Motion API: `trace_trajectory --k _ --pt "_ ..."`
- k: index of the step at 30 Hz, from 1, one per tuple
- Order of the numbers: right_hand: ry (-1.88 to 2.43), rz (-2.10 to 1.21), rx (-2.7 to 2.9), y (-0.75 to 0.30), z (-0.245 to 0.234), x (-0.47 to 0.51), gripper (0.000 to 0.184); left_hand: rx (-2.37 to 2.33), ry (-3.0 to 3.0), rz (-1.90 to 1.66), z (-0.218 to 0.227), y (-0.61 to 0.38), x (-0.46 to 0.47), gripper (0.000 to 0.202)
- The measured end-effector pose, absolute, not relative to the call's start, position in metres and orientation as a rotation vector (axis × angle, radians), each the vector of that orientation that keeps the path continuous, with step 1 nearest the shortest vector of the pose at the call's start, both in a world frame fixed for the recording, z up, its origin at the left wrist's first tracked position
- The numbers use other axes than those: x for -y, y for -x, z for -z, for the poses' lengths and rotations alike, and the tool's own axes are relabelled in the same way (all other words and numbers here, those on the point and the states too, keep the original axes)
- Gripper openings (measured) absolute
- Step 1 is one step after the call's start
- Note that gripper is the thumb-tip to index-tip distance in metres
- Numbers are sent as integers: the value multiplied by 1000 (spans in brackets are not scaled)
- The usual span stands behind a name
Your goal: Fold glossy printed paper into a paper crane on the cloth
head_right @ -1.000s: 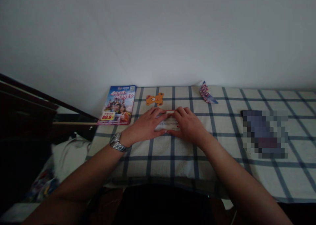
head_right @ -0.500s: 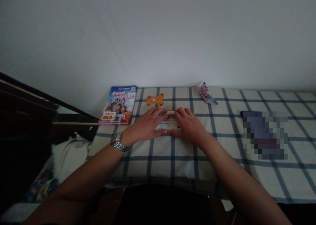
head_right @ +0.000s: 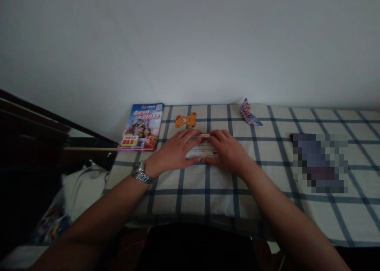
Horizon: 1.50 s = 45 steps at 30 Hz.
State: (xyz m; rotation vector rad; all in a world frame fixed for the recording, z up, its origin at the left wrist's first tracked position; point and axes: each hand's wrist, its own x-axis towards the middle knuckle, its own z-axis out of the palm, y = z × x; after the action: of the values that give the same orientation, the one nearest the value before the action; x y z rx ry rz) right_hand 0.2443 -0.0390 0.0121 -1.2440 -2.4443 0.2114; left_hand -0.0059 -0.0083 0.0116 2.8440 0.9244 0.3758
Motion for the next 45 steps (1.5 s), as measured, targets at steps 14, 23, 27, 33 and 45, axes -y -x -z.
trace_trajectory --k 14,23,27,33,45 --pt "1198 -101 2452 -253 -2 32 47 -1108 -2804 -498 -12 4 1 36" --pt "1249 -112 2466 -258 -1 29 38 -1184 -2764 -529 -11 4 -1 28" --pt "1211 -142 2492 -258 1 28 40 -1200 -2752 -533 -8 5 -3 26" --pt "1120 -203 2540 -258 1 27 39 -1138 -2732 -605 -7 7 -7 23" --pt "1080 -254 2520 -259 1 26 48 -963 -2749 -568 0 9 -10 31"
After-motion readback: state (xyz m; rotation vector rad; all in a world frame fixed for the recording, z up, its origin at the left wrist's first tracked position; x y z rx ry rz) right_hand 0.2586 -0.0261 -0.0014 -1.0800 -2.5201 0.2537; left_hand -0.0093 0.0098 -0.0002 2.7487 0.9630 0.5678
